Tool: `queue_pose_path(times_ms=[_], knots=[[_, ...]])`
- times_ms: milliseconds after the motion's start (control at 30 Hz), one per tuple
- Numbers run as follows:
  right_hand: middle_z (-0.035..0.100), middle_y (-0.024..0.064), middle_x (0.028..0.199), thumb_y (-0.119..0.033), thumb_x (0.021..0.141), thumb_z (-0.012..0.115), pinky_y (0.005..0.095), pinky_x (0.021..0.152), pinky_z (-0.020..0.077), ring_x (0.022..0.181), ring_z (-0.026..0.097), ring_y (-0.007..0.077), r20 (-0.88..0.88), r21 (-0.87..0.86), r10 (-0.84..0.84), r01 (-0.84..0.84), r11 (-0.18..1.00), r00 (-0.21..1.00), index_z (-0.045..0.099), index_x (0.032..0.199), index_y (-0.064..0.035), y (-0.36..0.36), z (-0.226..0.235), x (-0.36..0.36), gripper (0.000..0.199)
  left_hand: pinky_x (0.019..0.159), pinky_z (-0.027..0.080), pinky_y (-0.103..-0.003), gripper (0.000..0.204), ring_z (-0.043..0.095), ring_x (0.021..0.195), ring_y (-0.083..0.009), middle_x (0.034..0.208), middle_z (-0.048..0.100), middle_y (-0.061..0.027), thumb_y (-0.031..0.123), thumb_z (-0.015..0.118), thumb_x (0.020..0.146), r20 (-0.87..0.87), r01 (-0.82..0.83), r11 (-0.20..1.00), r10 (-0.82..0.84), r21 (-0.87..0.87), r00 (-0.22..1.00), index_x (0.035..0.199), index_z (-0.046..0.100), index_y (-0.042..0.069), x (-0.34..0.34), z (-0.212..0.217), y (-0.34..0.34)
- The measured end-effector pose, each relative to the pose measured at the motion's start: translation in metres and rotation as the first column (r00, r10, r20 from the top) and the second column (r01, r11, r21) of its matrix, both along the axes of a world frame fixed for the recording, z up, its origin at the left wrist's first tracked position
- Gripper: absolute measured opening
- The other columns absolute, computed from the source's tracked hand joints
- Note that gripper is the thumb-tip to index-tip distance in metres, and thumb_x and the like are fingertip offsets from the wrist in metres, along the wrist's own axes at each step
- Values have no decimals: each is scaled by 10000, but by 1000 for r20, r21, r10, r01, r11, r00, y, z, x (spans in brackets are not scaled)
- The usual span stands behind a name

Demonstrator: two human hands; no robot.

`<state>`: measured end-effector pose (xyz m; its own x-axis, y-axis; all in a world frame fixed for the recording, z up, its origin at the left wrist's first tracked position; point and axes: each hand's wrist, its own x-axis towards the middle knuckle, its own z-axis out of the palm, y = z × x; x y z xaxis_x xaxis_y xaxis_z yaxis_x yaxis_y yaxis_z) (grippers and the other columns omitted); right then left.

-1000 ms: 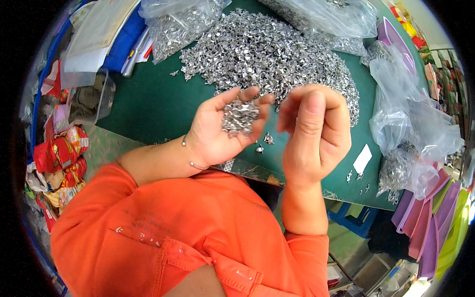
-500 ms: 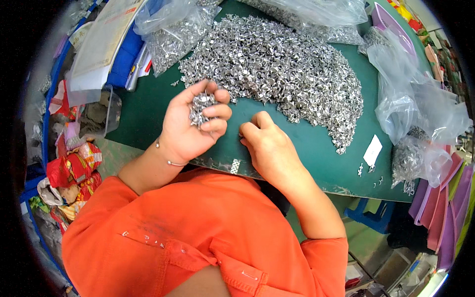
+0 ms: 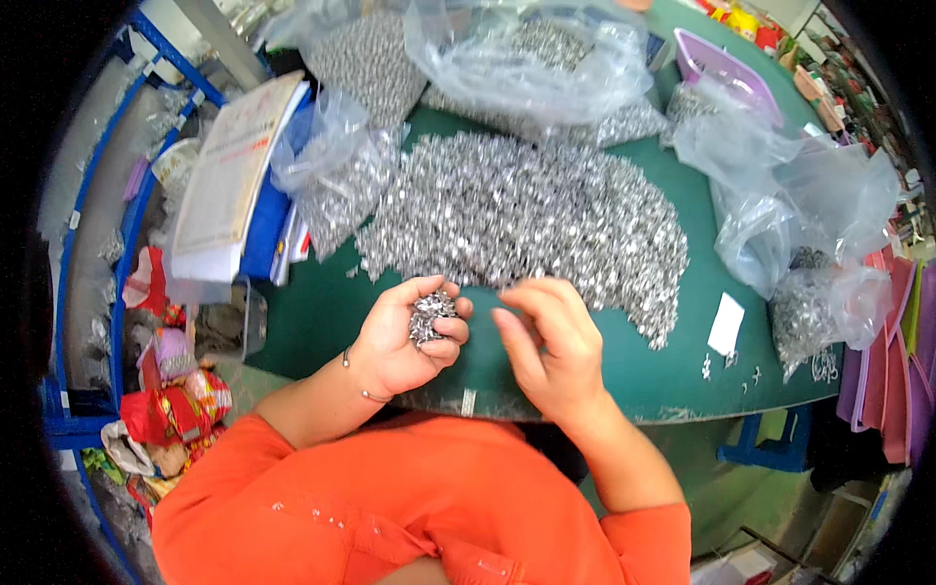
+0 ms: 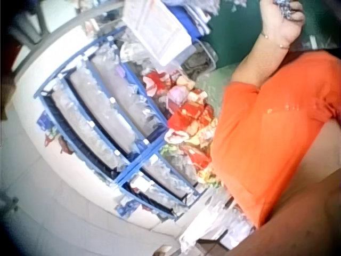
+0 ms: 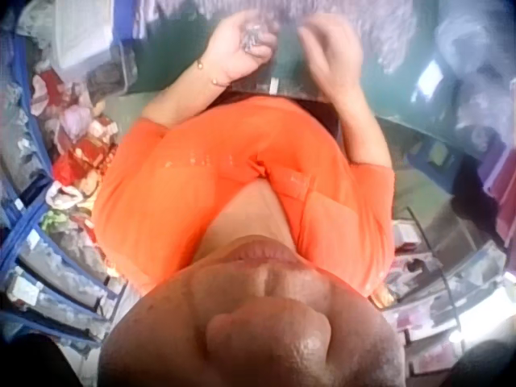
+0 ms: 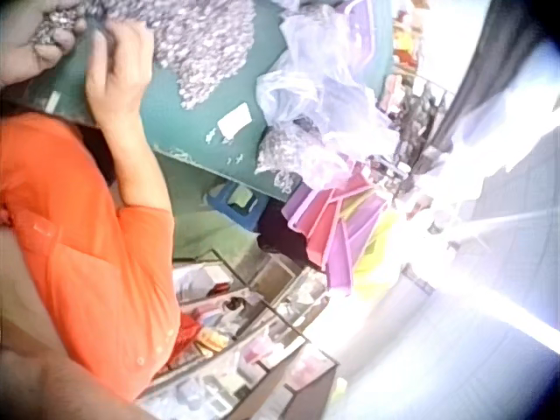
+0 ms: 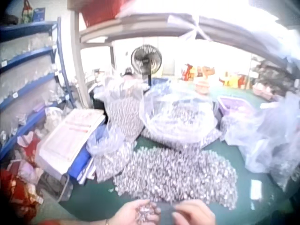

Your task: The person sorts small silver metal pieces on a green workbench, picking them up one by one and placing them into a separate pile. The person occasionally pauses to adjust the pile or reposition items.

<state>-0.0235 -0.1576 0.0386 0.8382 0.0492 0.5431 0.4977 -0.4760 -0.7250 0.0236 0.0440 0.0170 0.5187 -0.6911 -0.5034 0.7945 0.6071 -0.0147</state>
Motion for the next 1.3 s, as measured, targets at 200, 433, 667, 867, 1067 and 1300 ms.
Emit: queue_pose_path(times_ms=[200,433,667,867,1067,1300], knots=[[659,122,866,56,798,738,313,589,526,716,650,239,183,-53,-77,88,995,980,672,928,2,-5,-36,-9,156,471,412,-259,164,550,668,-157,942,617,-89,226,552,970,354,-85,991,118,-108,928,960,581,66,137,77,-64],[667,130,856,68,797,730,324,618,529,732,651,274,147,15,-130,130,991,981,667,907,-3,-10,-43,-3,145,1126,393,-591,632,385,1396,-473,1593,201,-282,239,493,1032,786,-473,787,-25,397,618,1555,210,23,221,149,-101],[653,116,842,66,813,717,331,622,513,708,632,250,13,-25,-26,26,999,1000,673,923,-11,-5,-42,-9,141,811,548,-414,174,697,939,-284,958,716,-135,150,637,910,337,-718,148,-933,680,127,982,662,-5,133,98,21],[644,144,1160,25,754,636,419,902,526,1084,621,331,87,-352,391,-339,873,916,654,1072,-9,54,-19,17,320,897,512,-445,323,614,1036,-406,1137,579,-216,22,596,839,11,-878,-238,-964,416,266,1161,607,-11,40,-3,93],[630,157,1236,-43,832,566,430,1018,448,1161,594,320,6,-571,406,-331,751,914,655,1119,1,63,-37,35,304,829,567,-327,323,678,938,-249,1108,571,-158,-65,590,877,441,-786,77,-859,613,260,1199,591,-52,1,-12,55],[655,159,1192,115,758,576,444,954,508,1120,608,375,-30,-366,75,-81,927,997,671,1069,-4,-10,-38,-13,347,850,562,-299,353,681,1015,-193,1160,615,-130,-85,565,911,599,-700,368,-793,612,107,1259,579,-33,-35,-11,36]])
